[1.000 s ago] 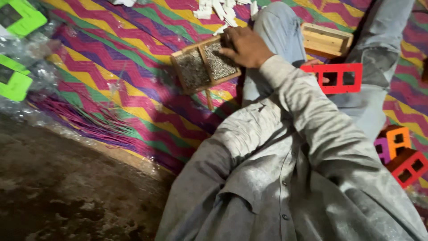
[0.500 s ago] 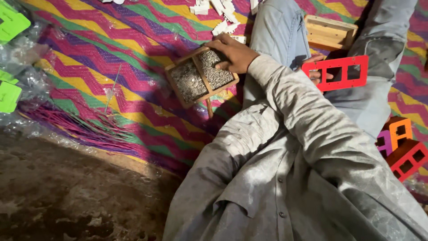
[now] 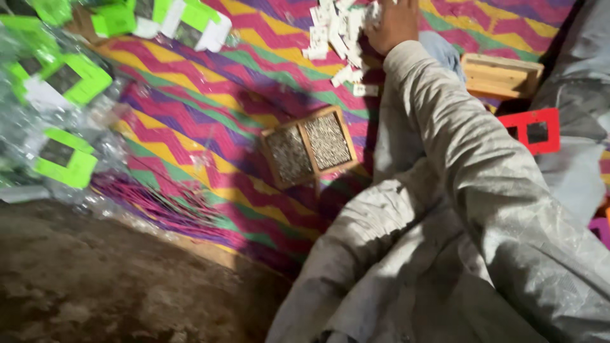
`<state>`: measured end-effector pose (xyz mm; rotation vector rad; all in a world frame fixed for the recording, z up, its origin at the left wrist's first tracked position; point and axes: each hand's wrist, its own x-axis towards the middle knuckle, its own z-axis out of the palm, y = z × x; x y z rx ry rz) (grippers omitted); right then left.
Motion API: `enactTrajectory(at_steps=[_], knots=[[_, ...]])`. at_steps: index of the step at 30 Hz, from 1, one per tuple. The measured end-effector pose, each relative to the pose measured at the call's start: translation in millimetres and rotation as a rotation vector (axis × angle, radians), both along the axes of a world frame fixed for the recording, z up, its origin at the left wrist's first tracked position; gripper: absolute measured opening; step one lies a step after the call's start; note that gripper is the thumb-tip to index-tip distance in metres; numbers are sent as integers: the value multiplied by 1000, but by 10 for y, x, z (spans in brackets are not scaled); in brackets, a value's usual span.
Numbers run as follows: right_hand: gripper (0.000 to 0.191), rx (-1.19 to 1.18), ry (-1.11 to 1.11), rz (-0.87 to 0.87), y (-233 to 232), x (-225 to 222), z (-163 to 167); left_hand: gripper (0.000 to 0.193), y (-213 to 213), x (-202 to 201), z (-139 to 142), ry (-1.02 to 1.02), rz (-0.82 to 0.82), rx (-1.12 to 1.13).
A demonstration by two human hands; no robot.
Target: The person sits on a mat and assembles small white electrical components into a red plastic frame. They place the components into slots and secure them with small metal fasteners from a wooden box. The person handles the frame and components repeatedly, adjusting and fastening them.
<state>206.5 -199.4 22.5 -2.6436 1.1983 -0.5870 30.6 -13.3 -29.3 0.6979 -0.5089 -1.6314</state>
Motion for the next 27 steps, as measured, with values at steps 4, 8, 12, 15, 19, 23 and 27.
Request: enactTrajectory(at_steps=[4,8,12,15,19,23,27], knots=[[63,115,171,-91,-244,120,-8,53,55,-6,31,-20,-46,8],[68,186,148,68,-222,255,26,54,144,-21,88,-17,-93,7],[48,342,436,178,-153,350,157,55,158,92,149,-15,-88,-6],[50,386,576,254,-116,417,298,56,110,174,167,1,-61,-13],[44,212,321,260,-68,612,306,57,133,204,134,0,-57,-6],[65,-102,211,377,-79,808,169,59,140,233,123,-7,-67,-3],[79,-397,341,422,-60,910,99,60,6,385,176,-14,-76,-7]])
